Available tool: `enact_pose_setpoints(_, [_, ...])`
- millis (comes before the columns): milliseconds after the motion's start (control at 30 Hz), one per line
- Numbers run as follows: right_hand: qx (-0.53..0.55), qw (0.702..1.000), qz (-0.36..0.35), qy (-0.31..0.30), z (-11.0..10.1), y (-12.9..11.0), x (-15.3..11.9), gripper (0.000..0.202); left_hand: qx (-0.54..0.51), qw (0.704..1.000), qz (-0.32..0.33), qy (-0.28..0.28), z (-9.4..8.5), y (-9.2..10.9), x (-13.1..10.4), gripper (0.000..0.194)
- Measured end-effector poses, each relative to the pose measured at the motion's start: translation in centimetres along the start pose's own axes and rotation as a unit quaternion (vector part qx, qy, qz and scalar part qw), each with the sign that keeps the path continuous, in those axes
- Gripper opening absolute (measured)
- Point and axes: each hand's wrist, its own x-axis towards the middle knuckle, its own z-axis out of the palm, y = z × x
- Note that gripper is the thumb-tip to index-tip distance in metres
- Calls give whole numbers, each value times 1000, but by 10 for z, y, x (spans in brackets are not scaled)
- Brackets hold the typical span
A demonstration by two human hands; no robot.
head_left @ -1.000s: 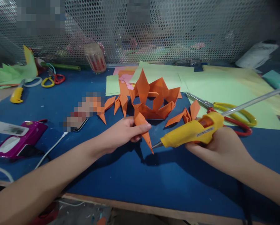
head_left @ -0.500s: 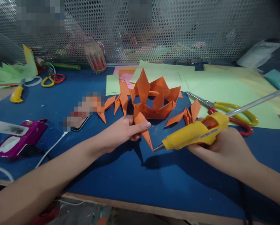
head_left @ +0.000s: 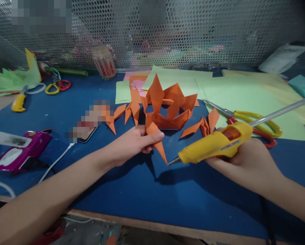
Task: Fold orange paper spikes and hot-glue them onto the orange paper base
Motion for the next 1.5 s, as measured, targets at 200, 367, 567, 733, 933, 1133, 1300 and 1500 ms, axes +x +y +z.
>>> enact_pose_setpoints(200, [9,1000,-24,-15,0,2,-2,30,-8,1000,-8,-11,2,2,-2,37])
enact_pose_setpoints(367, [21,999,-25,-9,-1,2,-1,27,-9,1000,-7,-17,3,1,-2,35])
enact_pose_setpoints(567, [24,999,-20,-7,-2,-1,1,28,-15,1000,-11,-24,4,1,-3,34])
enact_pose_setpoints(733, [23,1000,-5,-12,-1,2,-1,27,-11,999,-19,-23,4,2,-4,34])
enact_pose_setpoints(933, [28,999,14,-11,0,1,1,25,-8,999,-22,-41,6,4,-5,35])
enact_pose_setpoints(1133, [45,999,-5,5,-1,-3,2,23,-10,998,-22,-50,6,3,-6,30])
enact_pose_setpoints(1300, [29,999,-23,12,0,-2,2,24,-19,997,-11,-70,5,1,-6,24])
enact_pose_setpoints(1500, [26,999,-38,20,0,-3,3,24,-18,997,-9,-80,6,1,-6,22])
